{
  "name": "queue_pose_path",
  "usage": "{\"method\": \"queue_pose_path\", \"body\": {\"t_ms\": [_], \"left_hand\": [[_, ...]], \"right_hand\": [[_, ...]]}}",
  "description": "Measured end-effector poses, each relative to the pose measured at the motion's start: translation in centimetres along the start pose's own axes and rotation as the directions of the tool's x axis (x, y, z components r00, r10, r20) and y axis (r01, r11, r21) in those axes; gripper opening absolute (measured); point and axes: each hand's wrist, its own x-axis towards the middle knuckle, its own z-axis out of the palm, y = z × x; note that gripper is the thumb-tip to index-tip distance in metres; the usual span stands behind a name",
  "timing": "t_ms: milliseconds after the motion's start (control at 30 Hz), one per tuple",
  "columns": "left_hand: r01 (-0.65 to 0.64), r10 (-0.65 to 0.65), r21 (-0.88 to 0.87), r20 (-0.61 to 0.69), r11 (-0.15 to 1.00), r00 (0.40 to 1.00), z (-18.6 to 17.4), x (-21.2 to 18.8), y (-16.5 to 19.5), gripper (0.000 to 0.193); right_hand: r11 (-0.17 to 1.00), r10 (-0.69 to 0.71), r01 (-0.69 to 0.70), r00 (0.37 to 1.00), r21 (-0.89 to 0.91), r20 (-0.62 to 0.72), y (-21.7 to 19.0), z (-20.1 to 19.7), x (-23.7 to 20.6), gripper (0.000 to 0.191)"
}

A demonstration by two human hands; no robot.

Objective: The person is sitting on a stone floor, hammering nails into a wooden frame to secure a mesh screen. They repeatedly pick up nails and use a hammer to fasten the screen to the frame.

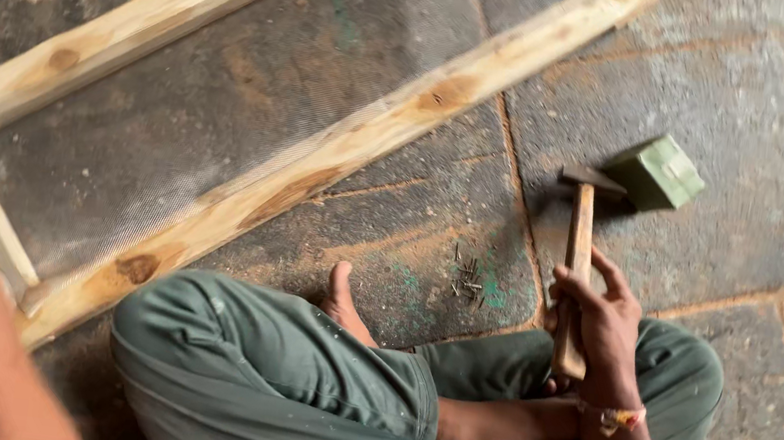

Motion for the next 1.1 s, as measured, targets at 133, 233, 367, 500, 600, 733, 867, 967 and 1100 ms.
{"method": "queue_pose_path", "body": {"t_ms": [133,233,367,500,600,733,867,967,1100], "left_hand": [[0.055,-0.084,0.218,0.127,0.974,0.988,-2.6,-1.2,-4.2,0.062],[0.082,-0.114,0.163,0.202,0.983,0.973,-3.5,-1.0,-4.2,0.06],[0.064,-0.098,0.152,0.23,0.986,0.968,-5.0,-1.7,-1.7,0.054],[0.031,-0.077,0.146,0.316,0.989,0.946,-4.9,-5.1,3.2,0.049],[0.008,-0.074,0.155,0.425,0.988,0.902,-4.6,-8.4,6.5,0.045],[-0.044,0.032,0.009,0.542,0.999,0.84,-4.5,-11.1,10.3,0.042],[-0.697,0.654,-0.112,0.475,0.709,0.589,-4.2,-15.1,16.1,0.014],[-0.125,0.847,-0.843,0.498,0.523,0.187,-1.6,-26.7,19.6,0.022],[-0.606,0.618,-0.596,0.758,0.527,-0.208,0.5,-41.7,20.4,0.016]], "right_hand": [[0.989,0.046,-0.049,0.999,0.139,0.027,-0.3,-0.1,0.4,0.051],[0.982,0.057,-0.066,0.997,0.178,0.05,-0.6,0.0,0.3,0.051],[0.977,0.073,-0.08,0.996,0.199,0.044,-0.8,0.4,0.1,0.052],[0.977,0.075,-0.082,0.996,0.198,0.044,-1.0,1.0,0.1,0.052],[0.979,0.072,-0.08,0.996,0.185,0.051,-1.1,1.1,0.0,0.053],[0.97,0.081,-0.092,0.995,0.225,0.06,-1.2,0.7,-0.4,0.052],[0.958,0.082,-0.101,0.993,0.269,0.081,-1.1,0.2,-0.6,0.052],[0.962,0.073,-0.094,0.993,0.255,0.09,-0.9,0.0,-0.5,0.052],[0.968,0.065,-0.086,0.993,0.236,0.096,-0.9,0.0,-0.4,0.052]]}}
